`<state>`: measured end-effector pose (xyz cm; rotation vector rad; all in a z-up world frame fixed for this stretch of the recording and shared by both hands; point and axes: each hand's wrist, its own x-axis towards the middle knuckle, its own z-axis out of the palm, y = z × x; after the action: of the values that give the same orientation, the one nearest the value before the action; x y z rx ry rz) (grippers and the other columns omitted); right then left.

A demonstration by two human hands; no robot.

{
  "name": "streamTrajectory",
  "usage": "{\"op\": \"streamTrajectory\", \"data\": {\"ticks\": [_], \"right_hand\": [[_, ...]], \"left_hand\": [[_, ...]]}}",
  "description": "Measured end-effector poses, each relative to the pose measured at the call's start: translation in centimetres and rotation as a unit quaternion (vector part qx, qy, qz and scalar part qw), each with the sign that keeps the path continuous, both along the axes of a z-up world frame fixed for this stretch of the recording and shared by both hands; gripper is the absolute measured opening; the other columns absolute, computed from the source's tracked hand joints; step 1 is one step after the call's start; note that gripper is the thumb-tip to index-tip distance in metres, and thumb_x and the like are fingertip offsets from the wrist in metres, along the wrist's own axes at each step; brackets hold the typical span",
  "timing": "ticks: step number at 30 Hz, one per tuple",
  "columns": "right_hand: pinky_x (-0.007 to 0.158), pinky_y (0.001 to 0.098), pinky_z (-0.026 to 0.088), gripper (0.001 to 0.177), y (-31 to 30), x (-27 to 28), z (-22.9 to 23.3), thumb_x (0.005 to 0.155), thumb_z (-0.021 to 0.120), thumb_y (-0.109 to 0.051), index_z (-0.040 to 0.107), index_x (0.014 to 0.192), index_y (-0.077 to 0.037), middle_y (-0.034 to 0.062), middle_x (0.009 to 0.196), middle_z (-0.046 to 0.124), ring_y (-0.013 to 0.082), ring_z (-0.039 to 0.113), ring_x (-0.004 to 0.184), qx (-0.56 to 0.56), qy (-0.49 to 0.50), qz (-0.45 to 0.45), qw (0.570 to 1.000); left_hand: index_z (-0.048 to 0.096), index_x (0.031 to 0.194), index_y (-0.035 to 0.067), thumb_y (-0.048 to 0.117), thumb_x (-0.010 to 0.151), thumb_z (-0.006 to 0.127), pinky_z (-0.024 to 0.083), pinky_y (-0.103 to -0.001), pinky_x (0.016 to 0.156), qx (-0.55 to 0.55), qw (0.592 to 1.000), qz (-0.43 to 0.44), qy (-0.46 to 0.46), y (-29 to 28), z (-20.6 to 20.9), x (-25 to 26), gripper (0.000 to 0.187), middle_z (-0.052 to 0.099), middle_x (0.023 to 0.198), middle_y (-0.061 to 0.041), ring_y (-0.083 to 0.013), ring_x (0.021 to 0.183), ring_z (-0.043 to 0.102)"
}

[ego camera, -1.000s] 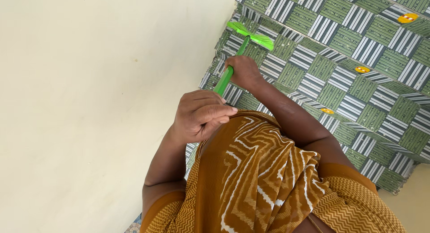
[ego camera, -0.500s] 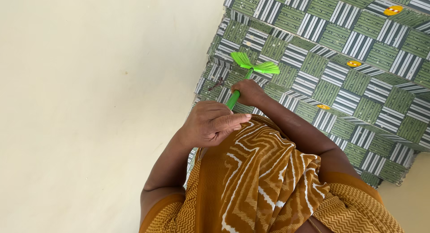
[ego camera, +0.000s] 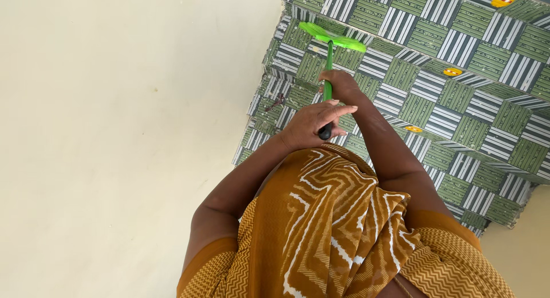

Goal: The person sweeps a patterned floor using a green broom. They move the broom back and forth across the surface, gathering debris into a pile.

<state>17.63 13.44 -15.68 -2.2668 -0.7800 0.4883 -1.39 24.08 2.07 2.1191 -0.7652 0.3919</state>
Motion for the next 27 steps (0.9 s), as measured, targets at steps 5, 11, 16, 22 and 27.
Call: {"op": "streamTrajectory", "data": {"ticks": [5,11,16,22,27], "right_hand": [[0.086,0.0439,0.056,0.024,0.8,-3.9,-1.1,0.083,0.081,-0.022,0.072,0.103,-0.011,0.0123,0.107,0.074,0.034,0.072,0.096,0.059,-0.127,0.061,0.988],[0.076,0.0443,0.057,0.014,1.1,-10.4,10.1,0.077,0.081,-0.023,0.077,0.089,-0.018,0.008,0.087,0.075,0.0306,0.073,0.082,-0.046,-0.067,0.124,0.989],[0.076,0.0434,0.058,0.015,0.0,-12.2,15.4,0.079,0.081,-0.027,0.074,0.088,-0.016,0.0056,0.082,0.075,0.0248,0.075,0.079,-0.061,-0.086,0.152,0.983],[0.079,0.0449,0.058,0.01,-1.9,-4.7,7.5,0.083,0.077,-0.014,0.075,0.093,-0.016,0.0059,0.092,0.076,0.0276,0.074,0.087,-0.056,-0.153,0.044,0.986],[0.079,0.0453,0.058,0.013,-4.0,-3.0,0.1,0.081,0.078,-0.015,0.075,0.094,-0.017,0.0082,0.093,0.075,0.0302,0.073,0.088,-0.069,-0.109,0.003,0.992]], "left_hand": [[0.064,0.127,0.024,0.022,0.096,0.077,0.059,-0.034,0.074,-0.004,1.0,-0.003,-0.007,1.5,-0.8,-1.7,0.033,0.074,0.093,-0.001,-0.0182,0.081,0.072],[0.073,0.118,0.015,0.014,0.093,0.081,0.055,-0.033,0.068,-0.066,0.995,-0.042,0.061,3.4,10.0,-6.0,0.027,0.072,0.081,-0.002,-0.0184,0.07,0.071],[0.069,0.123,0.015,0.02,0.094,0.083,0.063,-0.034,0.081,-0.09,0.989,-0.105,-0.046,2.7,14.7,-6.9,0.032,0.076,0.091,-0.002,-0.018,0.077,0.073],[0.072,0.122,0.02,0.026,0.092,0.085,0.063,-0.042,0.097,0.018,0.999,-0.033,-0.001,1.2,8.1,-3.6,0.034,0.072,0.089,0.0,-0.0192,0.083,0.072],[0.074,0.116,0.018,0.026,0.09,0.083,0.062,-0.033,0.078,0.027,0.993,-0.022,0.116,-0.1,2.6,-1.7,0.029,0.077,0.102,-0.005,-0.0219,0.089,0.075]]}}
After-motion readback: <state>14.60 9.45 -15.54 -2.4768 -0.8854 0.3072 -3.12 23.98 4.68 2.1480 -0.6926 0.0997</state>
